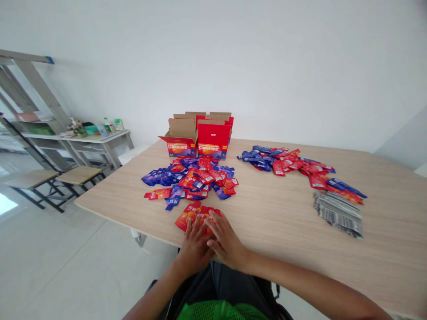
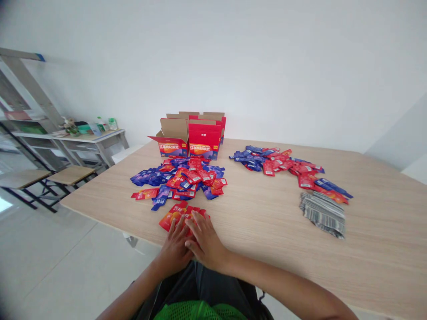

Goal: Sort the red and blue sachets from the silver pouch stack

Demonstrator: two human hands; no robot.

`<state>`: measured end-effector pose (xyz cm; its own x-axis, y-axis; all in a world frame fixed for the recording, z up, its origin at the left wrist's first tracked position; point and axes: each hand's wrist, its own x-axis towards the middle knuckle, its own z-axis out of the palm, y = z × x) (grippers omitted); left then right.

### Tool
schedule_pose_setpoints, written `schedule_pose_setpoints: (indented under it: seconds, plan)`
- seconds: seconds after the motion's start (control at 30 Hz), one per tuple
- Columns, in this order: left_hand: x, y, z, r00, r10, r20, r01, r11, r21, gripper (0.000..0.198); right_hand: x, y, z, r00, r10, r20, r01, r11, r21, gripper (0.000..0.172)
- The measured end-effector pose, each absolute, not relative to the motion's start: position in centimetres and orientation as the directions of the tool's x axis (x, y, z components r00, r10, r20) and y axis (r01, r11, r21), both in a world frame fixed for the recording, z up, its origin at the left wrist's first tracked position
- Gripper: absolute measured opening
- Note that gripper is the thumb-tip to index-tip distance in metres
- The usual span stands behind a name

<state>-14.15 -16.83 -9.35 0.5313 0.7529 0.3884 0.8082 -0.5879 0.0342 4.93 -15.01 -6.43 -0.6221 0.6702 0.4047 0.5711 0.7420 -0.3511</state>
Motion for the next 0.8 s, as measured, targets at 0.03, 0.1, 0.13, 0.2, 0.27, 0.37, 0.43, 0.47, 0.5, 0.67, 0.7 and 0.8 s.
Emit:
schedule_pose_setpoints:
  seconds: [0.03, 0.1, 0.13, 0.2, 0.27, 0.37, 0.43, 0.47, 0.5, 0.67, 0.7, 0.8]
  plan:
    - [-13.5, -17.0, -9.5, 0.515, 0.750, 0.416, 0.819, -0.574, 0.021, 0.062, 4.6, -14.2, -6.3, -0.587, 0.713, 0.384, 0.604, 0.701, -0.379, 0.059]
    - [-12.4, -17.2, -9.8, 0.489, 0.738, 0.465, 0.835, -0.550, -0.004, 0.064, 3.8, -13.1, -5.9, -0.523, 0.781, 0.341, 0.655, 0.624, -0.426, 0.058]
    - [-12.1, -17.2, -9.8, 0.480, 0.729, 0.488, 0.840, -0.543, -0.015, 0.064, 3.4, -12.8, -5.7, -0.504, 0.803, 0.319, 0.670, 0.596, -0.443, 0.057]
    - [-11.9, -17.2, -9.7, 0.464, 0.708, 0.533, 0.845, -0.534, -0.027, 0.063, 3.0, -12.8, -5.4, -0.497, 0.819, 0.287, 0.678, 0.573, -0.461, 0.056]
    - [-11.9, -17.3, -9.6, 0.426, 0.701, 0.572, 0.861, -0.509, -0.017, 0.060, 2.9, -13.0, -5.2, -0.510, 0.813, 0.281, 0.674, 0.581, -0.456, 0.060]
    - [-12.1, -17.2, -9.4, 0.315, 0.734, 0.601, 0.904, -0.425, 0.046, 0.056, 3.5, -13.3, -5.7, -0.543, 0.785, 0.298, 0.648, 0.617, -0.447, 0.070]
    - [-12.2, -17.1, -9.4, 0.287, 0.750, 0.596, 0.912, -0.405, 0.070, 0.057, 4.3, -13.0, -6.1, -0.545, 0.775, 0.320, 0.616, 0.629, -0.475, 0.074]
    - [-12.2, -17.0, -9.4, 0.299, 0.750, 0.591, 0.908, -0.414, 0.066, 0.059, 4.8, -12.6, -6.3, -0.538, 0.773, 0.337, 0.595, 0.631, -0.498, 0.075]
    - [-12.3, -16.9, -9.4, 0.319, 0.748, 0.582, 0.902, -0.428, 0.056, 0.061, 5.4, -12.0, -6.4, -0.523, 0.773, 0.359, 0.573, 0.631, -0.523, 0.076]
    - [-12.6, -16.3, -9.1, 0.468, 0.734, 0.492, 0.862, -0.502, -0.072, 0.067, 8.9, -8.2, -5.5, -0.291, 0.828, 0.479, 0.496, 0.559, -0.665, 0.081]
    - [-12.7, -16.2, -9.1, 0.512, 0.722, 0.465, 0.843, -0.527, -0.109, 0.067, 9.6, -7.5, -5.4, -0.250, 0.839, 0.483, 0.488, 0.540, -0.686, 0.081]
    - [-12.9, -16.1, -8.9, 0.606, 0.709, 0.360, 0.791, -0.584, -0.183, 0.068, 11.3, -6.3, -6.0, -0.085, 0.868, 0.490, 0.480, 0.466, -0.743, 0.076]
